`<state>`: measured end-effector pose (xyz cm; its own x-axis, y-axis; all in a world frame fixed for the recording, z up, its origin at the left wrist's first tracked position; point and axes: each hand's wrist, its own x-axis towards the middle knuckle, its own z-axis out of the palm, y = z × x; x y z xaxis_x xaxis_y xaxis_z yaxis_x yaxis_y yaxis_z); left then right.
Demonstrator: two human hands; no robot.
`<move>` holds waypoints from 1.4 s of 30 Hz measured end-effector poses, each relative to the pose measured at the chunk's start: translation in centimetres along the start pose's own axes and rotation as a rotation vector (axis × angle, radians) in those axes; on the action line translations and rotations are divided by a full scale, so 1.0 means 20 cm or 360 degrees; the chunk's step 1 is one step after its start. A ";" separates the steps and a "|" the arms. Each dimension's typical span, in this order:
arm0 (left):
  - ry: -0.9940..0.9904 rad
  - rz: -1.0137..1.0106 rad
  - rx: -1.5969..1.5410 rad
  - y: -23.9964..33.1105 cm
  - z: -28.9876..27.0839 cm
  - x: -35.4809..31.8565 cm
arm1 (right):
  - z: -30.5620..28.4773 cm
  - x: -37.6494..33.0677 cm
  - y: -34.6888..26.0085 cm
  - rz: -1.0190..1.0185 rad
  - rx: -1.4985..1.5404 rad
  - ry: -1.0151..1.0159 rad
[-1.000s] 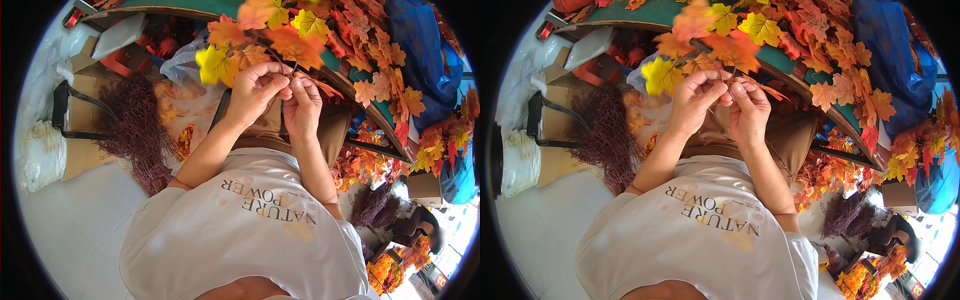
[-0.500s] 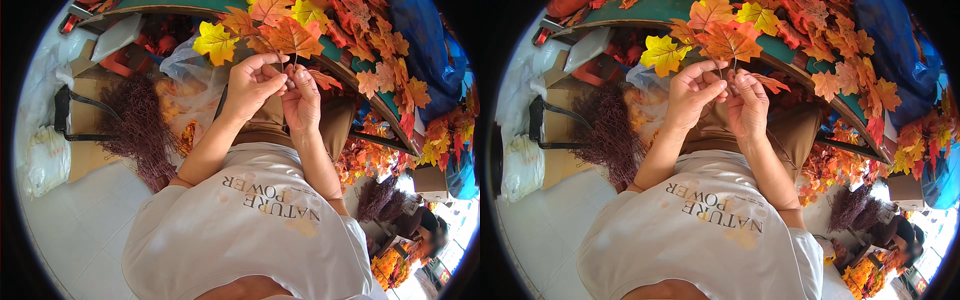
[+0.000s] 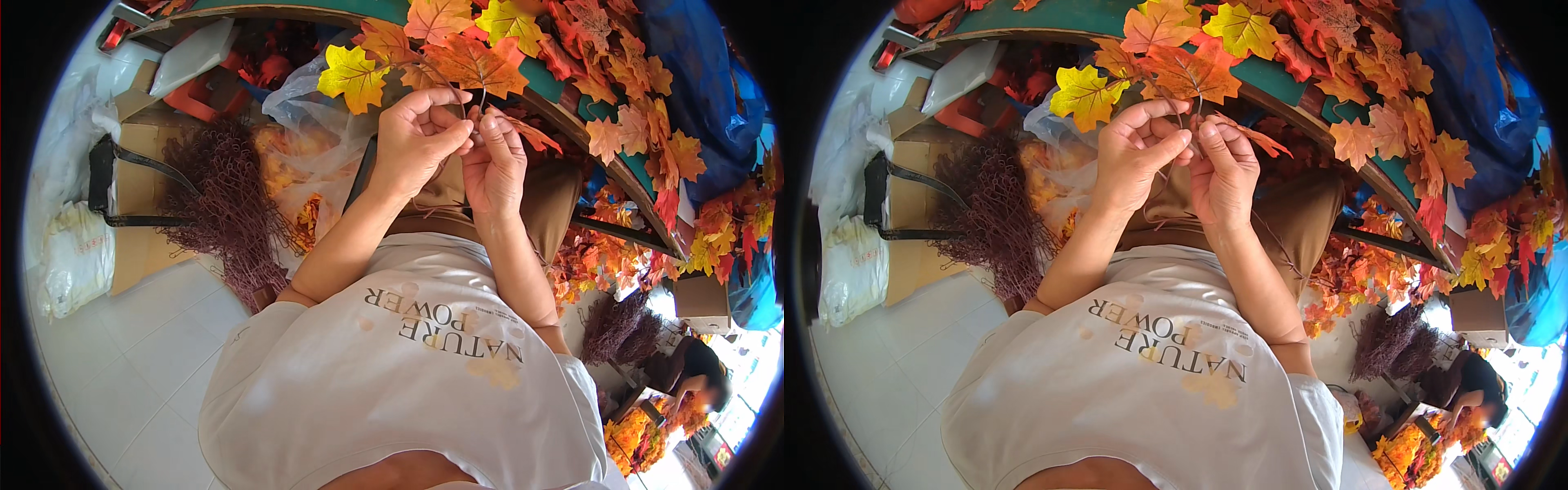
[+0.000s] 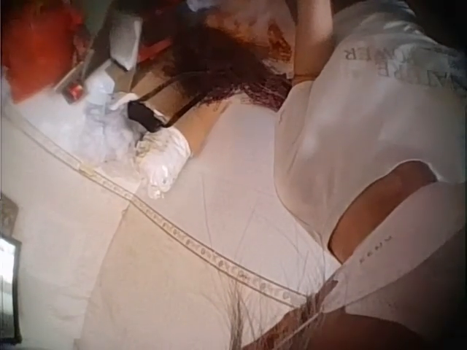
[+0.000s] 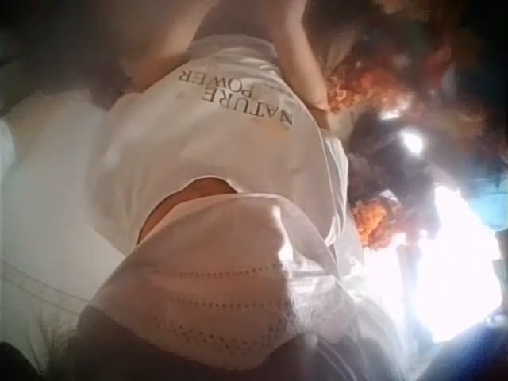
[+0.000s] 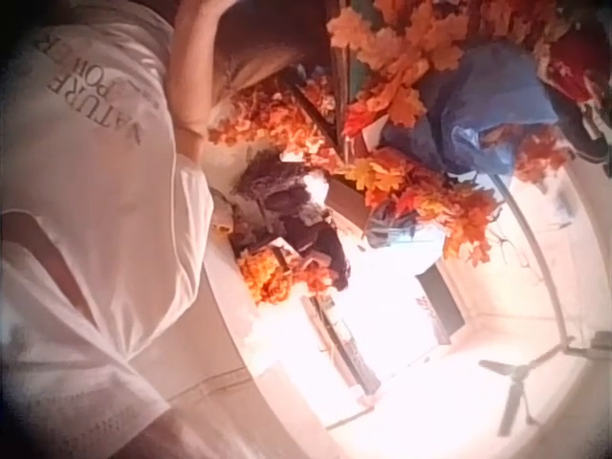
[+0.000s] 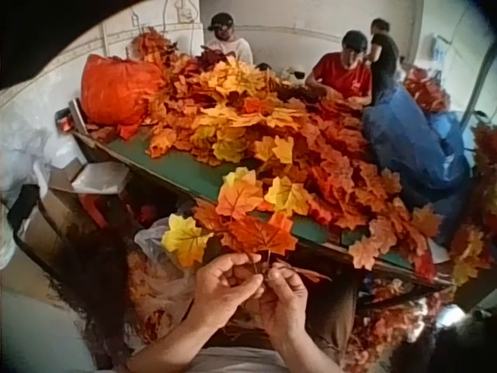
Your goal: The person assembles decorative foliage by hand, combining artificial leaves and purple stems into bunches of branches.
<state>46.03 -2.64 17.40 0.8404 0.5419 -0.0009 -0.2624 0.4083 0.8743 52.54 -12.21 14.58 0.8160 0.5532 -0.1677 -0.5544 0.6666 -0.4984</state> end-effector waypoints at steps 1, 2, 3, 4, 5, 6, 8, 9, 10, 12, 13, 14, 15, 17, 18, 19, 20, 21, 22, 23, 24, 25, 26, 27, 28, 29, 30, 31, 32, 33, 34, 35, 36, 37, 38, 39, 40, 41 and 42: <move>-0.0011 0.0001 -0.0003 0.00 0.00 0.00 | 0.00 0.00 0.00 0.0014 0.0000 0.0000; -0.0009 0.0003 -0.0003 0.00 0.00 0.00 | 0.00 0.00 0.00 0.0028 -0.0001 0.0001; 0.0006 0.0009 -0.0018 0.00 0.01 0.00 | 0.01 0.00 0.00 0.0030 -0.0002 0.0000; 0.0020 0.0014 -0.0032 0.00 0.01 0.00 | 0.01 0.00 0.00 0.0007 -0.0012 0.0010; 0.0021 0.0014 -0.0032 0.00 0.01 0.00 | 0.01 0.00 0.00 -0.0017 -0.0023 0.0020; 0.0021 0.0004 -0.0017 0.00 0.01 0.00 | 0.00 0.00 0.00 -0.0016 -0.0023 0.0021; 0.0019 -0.0006 -0.0003 0.00 0.01 0.00 | 0.01 0.00 0.01 -0.0119 -0.0067 -0.0042; 0.0009 0.0018 0.0000 -0.01 0.01 0.00 | 0.01 -0.01 0.01 -0.0120 -0.0068 -0.0041; -0.0001 0.0042 0.0002 -0.01 0.01 0.00 | 0.04 -0.02 0.00 -0.0171 -0.0132 -0.0040; 0.0012 0.0055 -0.0050 -0.02 0.01 0.01 | 0.05 -0.02 0.00 -0.0225 -0.0197 -0.0037; 0.0027 0.0071 -0.0098 -0.02 0.02 0.00 | 0.04 -0.02 0.01 -0.0291 -0.0234 -0.0051; 0.0025 0.0073 -0.0098 -0.03 0.02 0.00 | 0.04 -0.01 0.01 -0.0357 -0.0272 -0.0064; 0.0009 0.0108 -0.0076 -0.04 0.02 0.00 | 0.04 -0.02 0.01 -0.0358 -0.0271 -0.0067; -0.0006 0.0139 -0.0056 -0.05 0.02 0.00 | 0.04 -0.02 -0.01 -0.0318 -0.0292 -0.0057; 0.0005 0.0159 -0.0074 -0.05 0.02 0.00 | 0.04 -0.01 -0.01 -0.0295 -0.0291 -0.0019; 0.0011 0.0181 -0.0093 -0.05 0.03 0.01 | 0.04 -0.01 -0.01 -0.0298 -0.0291 -0.0019; 0.0009 0.0181 -0.0094 -0.05 0.03 0.01 | 0.03 -0.01 0.00 -0.0319 -0.0299 -0.0034; 0.0000 0.0170 -0.0075 -0.05 0.03 0.01 | 0.03 -0.01 0.00 -0.0338 -0.0308 -0.0049; -0.0006 0.0158 -0.0055 -0.05 0.03 0.01 | 0.02 -0.01 0.00 -0.0338 -0.0309 -0.0049; -0.0005 0.0158 -0.0056 -0.05 0.02 0.01 | 0.02 -0.01 0.00 -0.0335 -0.0304 -0.0058; -0.0026 0.0166 -0.0091 -0.07 0.01 0.01 | 0.02 -0.01 0.01 -0.0331 -0.0299 -0.0067; -0.0047 0.0176 -0.0126 -0.07 0.00 0.01 | 0.02 -0.01 0.01 -0.0328 -0.0299 -0.0067; -0.0044 0.0175 -0.0125 -0.08 -0.01 0.01 | 0.01 -0.01 0.00 -0.0332 -0.0386 -0.0092; -0.0019 0.0112 -0.0191 -0.08 -0.02 0.01 | 0.01 -0.01 0.00 -0.0336 -0.0473 -0.0117; 0.0005 0.0047 -0.0257 -0.08 -0.03 0.01 | 0.01 -0.01 0.00 -0.0331 -0.0471 -0.0116; 0.0010 0.0045 -0.0255 -0.08 -0.04 0.02 | 0.02 -0.01 -0.01 -0.0327 -0.0606 -0.0143; -0.0008 0.0003 -0.0261 -0.08 -0.05 0.02 | 0.02 0.00 -0.02 -0.0322 -0.0739 -0.0170; -0.0028 -0.0038 -0.0268 -0.07 -0.07 0.03 | 0.02 0.00 -0.02 -0.0317 -0.0737 -0.0169; -0.0014 -0.0114 -0.0175 -0.05 -0.09 0.04 | 0.01 0.01 -0.02 -0.0296 -0.0793 -0.0179; -0.0010 -0.0116 -0.0172 -0.05 -0.09 0.04 | 0.01 0.01 -0.02 -0.0276 -0.0849 -0.0188; 0.0001 -0.0131 -0.0288 -0.07 -0.09 0.05 | 0.05 0.01 -0.03 -0.0248 -0.0778 -0.0197; 0.0012 -0.0145 -0.0403 -0.08 -0.09 0.05 | 0.06 0.02 -0.03 -0.0242 -0.0774 -0.0199; 0.0017 -0.0165 -0.0413 -0.08 -0.10 0.05 | 0.06 0.03 -0.04 -0.0199 -0.0791 -0.0239; 0.0019 -0.0168 -0.0410 -0.08 -0.10 0.05 | 0.05 0.03 -0.05 -0.0160 -0.0808 -0.0274; 0.0000 -0.0165 -0.0409 -0.08 -0.10 0.05 | 0.04 0.05 -0.07 -0.0103 -0.0791 -0.0362; -0.0020 -0.0161 -0.0409 -0.08 -0.10 0.06 | 0.03 0.05 -0.08 -0.0105 -0.0789 -0.0362; -0.0020 -0.0156 -0.0408 -0.08 -0.09 0.05 | 0.03 0.05 -0.09 -0.0023 -0.0763 -0.0348; 0.0010 -0.0119 -0.0357 -0.08 -0.08 0.04 | 0.03 0.05 -0.10 0.0057 -0.0737 -0.0335; 0.0038 -0.0080 -0.0306 -0.08 -0.06 0.04 | 0.03 0.04 -0.11 0.0051 -0.0738 -0.0344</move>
<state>46.45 -1.97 15.41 0.8438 0.5338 -0.0559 -0.3079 0.5668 0.7642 54.35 -12.87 16.01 0.7200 0.6931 -0.0341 -0.4077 0.3827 -0.8291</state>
